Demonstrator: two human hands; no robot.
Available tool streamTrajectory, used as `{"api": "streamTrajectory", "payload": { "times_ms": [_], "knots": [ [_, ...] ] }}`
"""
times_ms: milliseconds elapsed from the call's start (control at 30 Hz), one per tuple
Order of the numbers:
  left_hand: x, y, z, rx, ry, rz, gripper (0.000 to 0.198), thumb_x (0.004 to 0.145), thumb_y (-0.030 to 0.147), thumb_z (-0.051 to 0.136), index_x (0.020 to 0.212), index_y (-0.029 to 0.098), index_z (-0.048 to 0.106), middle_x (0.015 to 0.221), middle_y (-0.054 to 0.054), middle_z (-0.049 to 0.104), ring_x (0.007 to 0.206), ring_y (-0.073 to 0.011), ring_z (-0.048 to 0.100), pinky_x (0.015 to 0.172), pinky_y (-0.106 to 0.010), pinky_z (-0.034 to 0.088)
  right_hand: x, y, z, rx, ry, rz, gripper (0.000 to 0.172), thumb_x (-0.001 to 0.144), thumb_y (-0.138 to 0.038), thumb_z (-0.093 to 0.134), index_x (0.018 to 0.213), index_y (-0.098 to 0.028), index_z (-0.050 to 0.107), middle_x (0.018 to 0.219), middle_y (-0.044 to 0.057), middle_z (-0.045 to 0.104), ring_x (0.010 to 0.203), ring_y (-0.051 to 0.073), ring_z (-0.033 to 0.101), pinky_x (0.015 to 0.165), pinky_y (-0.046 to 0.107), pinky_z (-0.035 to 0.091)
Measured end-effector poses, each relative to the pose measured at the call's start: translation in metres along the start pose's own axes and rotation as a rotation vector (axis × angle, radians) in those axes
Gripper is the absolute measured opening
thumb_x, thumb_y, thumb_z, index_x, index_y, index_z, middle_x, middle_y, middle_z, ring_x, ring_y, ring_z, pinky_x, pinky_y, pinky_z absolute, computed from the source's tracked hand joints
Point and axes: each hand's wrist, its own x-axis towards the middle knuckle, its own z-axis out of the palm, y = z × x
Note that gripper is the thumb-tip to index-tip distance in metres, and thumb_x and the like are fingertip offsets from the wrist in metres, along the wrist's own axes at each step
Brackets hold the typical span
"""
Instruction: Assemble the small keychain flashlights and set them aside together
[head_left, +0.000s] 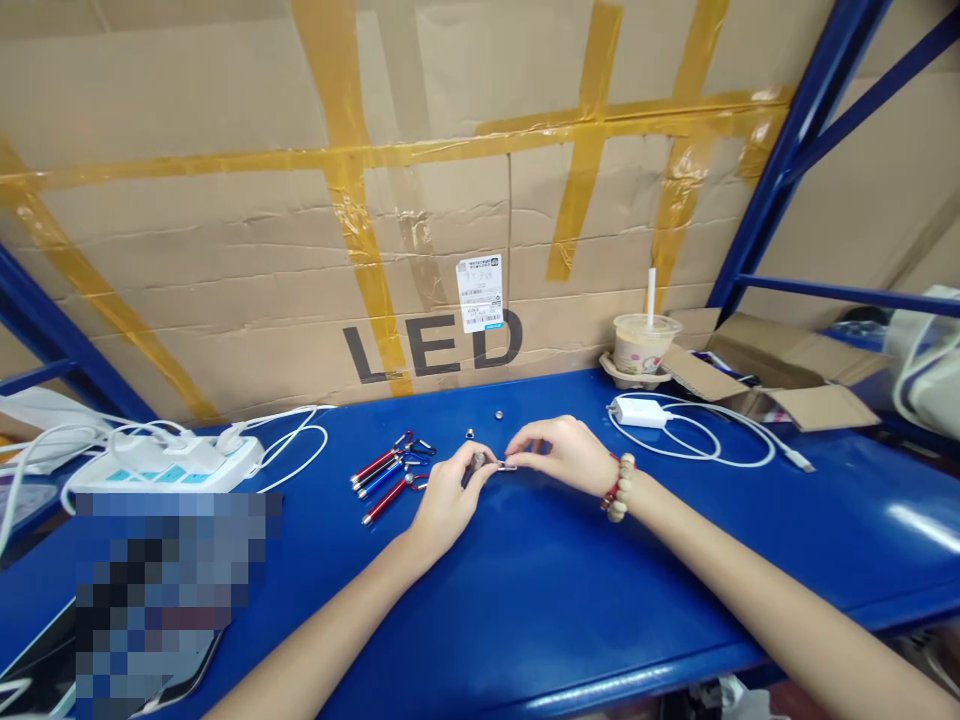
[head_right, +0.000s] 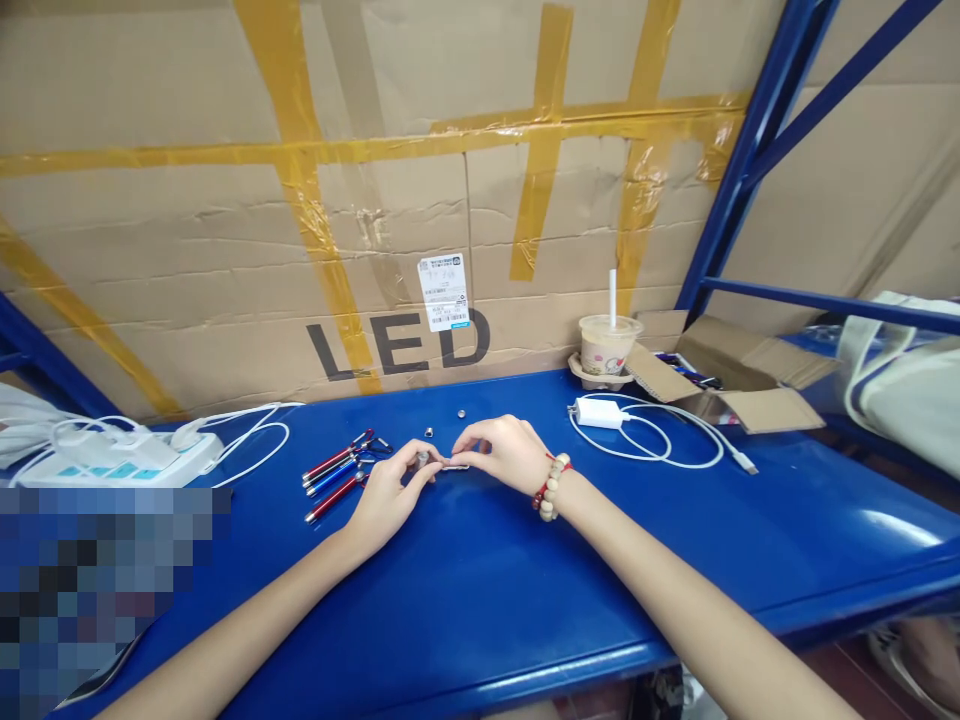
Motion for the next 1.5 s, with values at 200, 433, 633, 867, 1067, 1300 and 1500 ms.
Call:
{"api": "streamTrajectory", "payload": {
  "times_ms": [200,433,633,867,1067,1300,1500],
  "knots": [
    [-0.001,-0.002,0.002,-0.018,-0.027,0.106,0.019,0.085,0.024,0.045,0.096,0.019,0.059,0.095,-0.002,0.064,0.088,-0.0151,0.058,0.08,-0.024,0.041,0.001,-0.005,0.01,0.431,0.038,0.08,0.027,0.076,-0.04,0.056,0.081,-0.015,0.064,0.073,0.003,0.066,0.049,0.008,0.055,0.049,0.019,0.042],
    [-0.001,-0.004,0.003,0.027,-0.054,0.107,0.022,0.084,0.022,0.046,0.102,0.021,0.059,0.095,-0.001,0.064,0.084,-0.0153,0.058,0.077,-0.024,0.042,0.003,-0.001,0.017,0.537,-0.018,0.173,0.035,0.069,-0.045,0.061,0.078,-0.011,0.066,0.06,0.004,0.062,0.044,0.007,0.048,0.043,0.018,0.037],
    [-0.002,-0.003,0.001,0.078,-0.102,0.104,0.024,0.084,0.026,0.047,0.105,0.022,0.057,0.086,-0.001,0.063,0.076,-0.0145,0.056,0.074,-0.024,0.042,0.003,0.0,0.022,0.503,-0.008,0.176,0.036,0.064,-0.046,0.065,0.072,-0.011,0.067,0.059,0.004,0.062,0.044,0.007,0.047,0.042,0.019,0.035],
    [-0.003,0.0,0.001,-0.017,-0.145,0.077,0.029,0.084,0.027,0.045,0.112,0.022,0.048,0.075,0.001,0.061,0.071,-0.0134,0.056,0.071,-0.024,0.042,0.004,-0.003,0.023,0.415,0.059,0.204,0.031,0.063,-0.044,0.066,0.068,-0.013,0.066,0.061,0.003,0.062,0.045,0.006,0.045,0.043,0.019,0.034],
    [-0.006,-0.001,0.002,-0.106,-0.045,-0.016,0.032,0.087,0.029,0.039,0.118,0.023,0.034,0.077,0.002,0.061,0.085,-0.0153,0.058,0.08,-0.028,0.041,0.007,0.004,0.022,0.376,0.152,0.186,0.034,0.075,-0.046,0.052,0.078,-0.013,0.061,0.066,0.003,0.061,0.044,0.008,0.049,0.046,0.021,0.039],
    [-0.002,0.0,-0.002,-0.042,0.153,-0.125,0.024,0.089,0.035,0.031,0.088,0.019,0.048,0.097,-0.004,0.06,0.088,-0.0169,0.054,0.081,-0.032,0.039,0.009,0.016,0.024,0.063,0.259,0.196,0.023,0.077,-0.038,0.05,0.083,-0.02,0.063,0.078,0.001,0.062,0.063,0.012,0.056,0.06,0.025,0.044],
    [0.001,-0.005,-0.006,0.066,0.177,-0.113,0.03,0.091,0.038,0.025,0.09,0.018,0.048,0.094,-0.004,0.059,0.093,-0.0187,0.049,0.086,-0.035,0.035,0.011,0.035,0.031,-0.085,0.219,0.072,0.033,0.075,-0.033,0.054,0.104,-0.019,0.056,0.099,0.007,0.057,0.087,0.018,0.054,0.076,0.033,0.045]
  ]
}}
